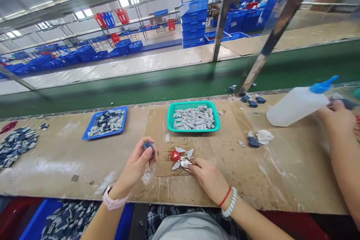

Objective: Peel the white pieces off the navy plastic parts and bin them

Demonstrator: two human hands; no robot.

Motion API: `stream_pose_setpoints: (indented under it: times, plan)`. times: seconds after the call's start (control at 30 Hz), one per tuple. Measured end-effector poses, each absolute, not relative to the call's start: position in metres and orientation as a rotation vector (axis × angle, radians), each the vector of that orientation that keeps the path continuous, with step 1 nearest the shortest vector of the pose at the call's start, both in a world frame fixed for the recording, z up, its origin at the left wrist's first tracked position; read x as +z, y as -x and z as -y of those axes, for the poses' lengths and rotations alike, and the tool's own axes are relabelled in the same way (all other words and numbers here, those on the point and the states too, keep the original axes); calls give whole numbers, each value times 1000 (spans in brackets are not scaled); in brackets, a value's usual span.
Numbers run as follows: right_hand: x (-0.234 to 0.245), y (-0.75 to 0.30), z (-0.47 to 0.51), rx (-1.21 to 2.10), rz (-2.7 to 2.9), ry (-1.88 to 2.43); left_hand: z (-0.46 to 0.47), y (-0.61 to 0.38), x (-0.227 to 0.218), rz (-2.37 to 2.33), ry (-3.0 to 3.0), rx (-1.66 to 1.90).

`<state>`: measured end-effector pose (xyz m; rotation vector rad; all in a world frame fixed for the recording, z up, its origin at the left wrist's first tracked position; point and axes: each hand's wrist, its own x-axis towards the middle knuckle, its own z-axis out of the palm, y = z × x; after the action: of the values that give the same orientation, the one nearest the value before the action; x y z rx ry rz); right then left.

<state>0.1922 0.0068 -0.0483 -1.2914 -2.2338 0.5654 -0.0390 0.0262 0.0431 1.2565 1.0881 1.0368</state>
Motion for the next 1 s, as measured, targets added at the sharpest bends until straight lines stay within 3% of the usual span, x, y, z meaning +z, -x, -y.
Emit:
stream_pose_setpoints:
  times: [0.2,0.3,0.57,0.9,1.0]
  plan:
    - [-39,-204,-22,1399,1500,1200,15,49,-4,-1205,-996,1134]
    - [-24,-201,-25,1571,1248,1145,13,28,-13,-1224,-1051,1083]
    - [24,-184,-8,839,1621,955,5,-15,11,-1087,-1351,1040]
    - [19,-179,8,484,1978,889,12,-37,14,-1298,-1431,1078]
    - [21,-179,10,545,2195,811,18,-32,7,-1360,-1362,1080]
